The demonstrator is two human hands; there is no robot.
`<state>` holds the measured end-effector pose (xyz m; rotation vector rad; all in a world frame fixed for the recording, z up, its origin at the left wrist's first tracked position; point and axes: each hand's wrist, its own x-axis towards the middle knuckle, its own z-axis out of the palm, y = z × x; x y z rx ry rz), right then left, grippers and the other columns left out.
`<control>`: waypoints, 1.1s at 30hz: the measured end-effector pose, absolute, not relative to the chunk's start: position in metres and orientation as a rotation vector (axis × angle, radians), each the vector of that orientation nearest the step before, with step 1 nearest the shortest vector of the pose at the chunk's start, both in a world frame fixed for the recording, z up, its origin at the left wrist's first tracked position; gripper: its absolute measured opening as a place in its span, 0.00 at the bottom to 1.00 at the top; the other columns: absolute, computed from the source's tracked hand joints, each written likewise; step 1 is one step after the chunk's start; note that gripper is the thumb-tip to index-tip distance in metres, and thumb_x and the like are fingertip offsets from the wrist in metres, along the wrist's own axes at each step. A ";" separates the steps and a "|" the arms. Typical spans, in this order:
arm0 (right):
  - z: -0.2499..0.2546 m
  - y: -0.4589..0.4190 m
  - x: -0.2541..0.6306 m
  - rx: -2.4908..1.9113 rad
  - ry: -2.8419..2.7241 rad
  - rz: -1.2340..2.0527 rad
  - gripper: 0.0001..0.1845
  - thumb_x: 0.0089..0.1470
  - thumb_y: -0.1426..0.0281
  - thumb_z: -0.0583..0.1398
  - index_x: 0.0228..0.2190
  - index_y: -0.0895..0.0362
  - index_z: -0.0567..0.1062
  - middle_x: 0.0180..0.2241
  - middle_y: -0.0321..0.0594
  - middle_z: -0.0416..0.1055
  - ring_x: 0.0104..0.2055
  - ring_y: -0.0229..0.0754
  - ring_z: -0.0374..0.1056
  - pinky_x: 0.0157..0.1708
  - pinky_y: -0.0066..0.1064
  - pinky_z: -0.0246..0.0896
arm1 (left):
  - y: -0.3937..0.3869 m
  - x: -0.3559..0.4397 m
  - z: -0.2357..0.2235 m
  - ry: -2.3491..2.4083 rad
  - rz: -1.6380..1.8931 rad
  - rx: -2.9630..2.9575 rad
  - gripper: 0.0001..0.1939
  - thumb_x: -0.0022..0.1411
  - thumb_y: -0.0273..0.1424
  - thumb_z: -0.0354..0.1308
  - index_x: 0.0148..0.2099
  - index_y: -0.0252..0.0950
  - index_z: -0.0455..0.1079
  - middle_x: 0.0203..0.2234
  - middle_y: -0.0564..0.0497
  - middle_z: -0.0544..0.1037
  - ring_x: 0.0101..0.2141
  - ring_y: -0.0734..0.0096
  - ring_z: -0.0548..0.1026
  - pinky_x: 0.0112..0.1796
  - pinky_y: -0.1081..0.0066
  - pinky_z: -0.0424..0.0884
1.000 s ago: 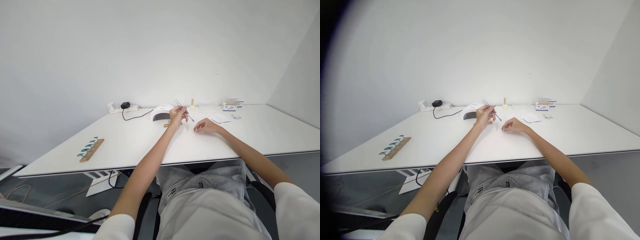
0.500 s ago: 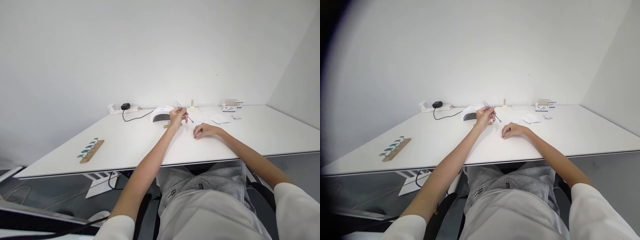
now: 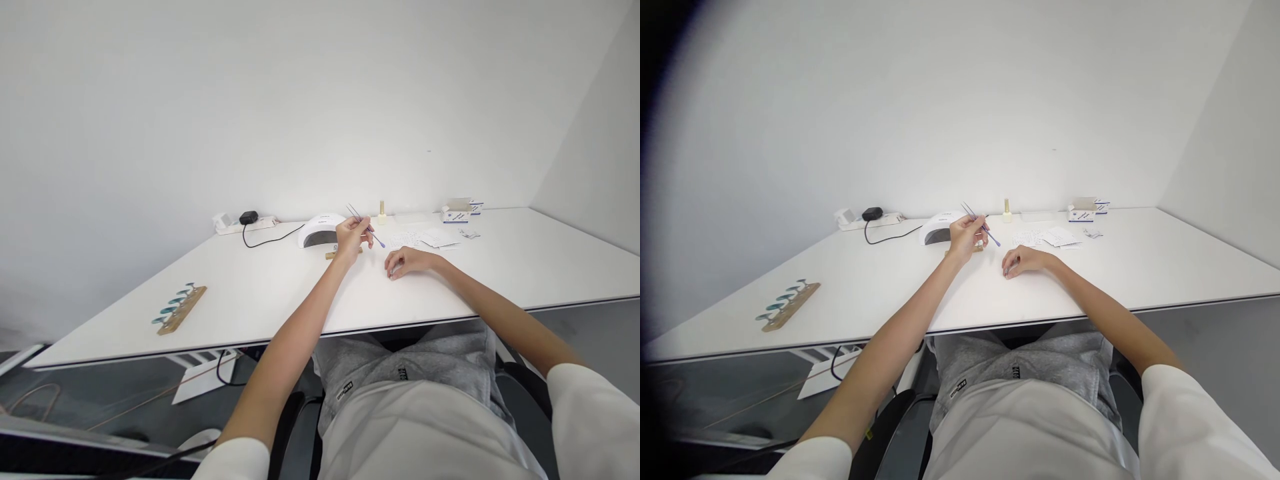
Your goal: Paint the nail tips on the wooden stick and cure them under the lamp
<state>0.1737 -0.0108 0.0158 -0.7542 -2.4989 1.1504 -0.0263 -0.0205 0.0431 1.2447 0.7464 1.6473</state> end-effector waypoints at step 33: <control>-0.008 0.025 0.207 -1.239 -2.183 0.518 0.25 0.50 0.77 0.56 0.51 0.54 0.75 0.54 0.41 0.72 0.59 0.50 0.64 0.59 0.43 0.56 | -0.021 -0.028 0.040 0.856 1.652 1.268 0.21 0.49 0.44 0.67 0.26 0.34 0.62 0.19 0.55 0.71 0.11 0.82 0.64 0.12 0.77 0.60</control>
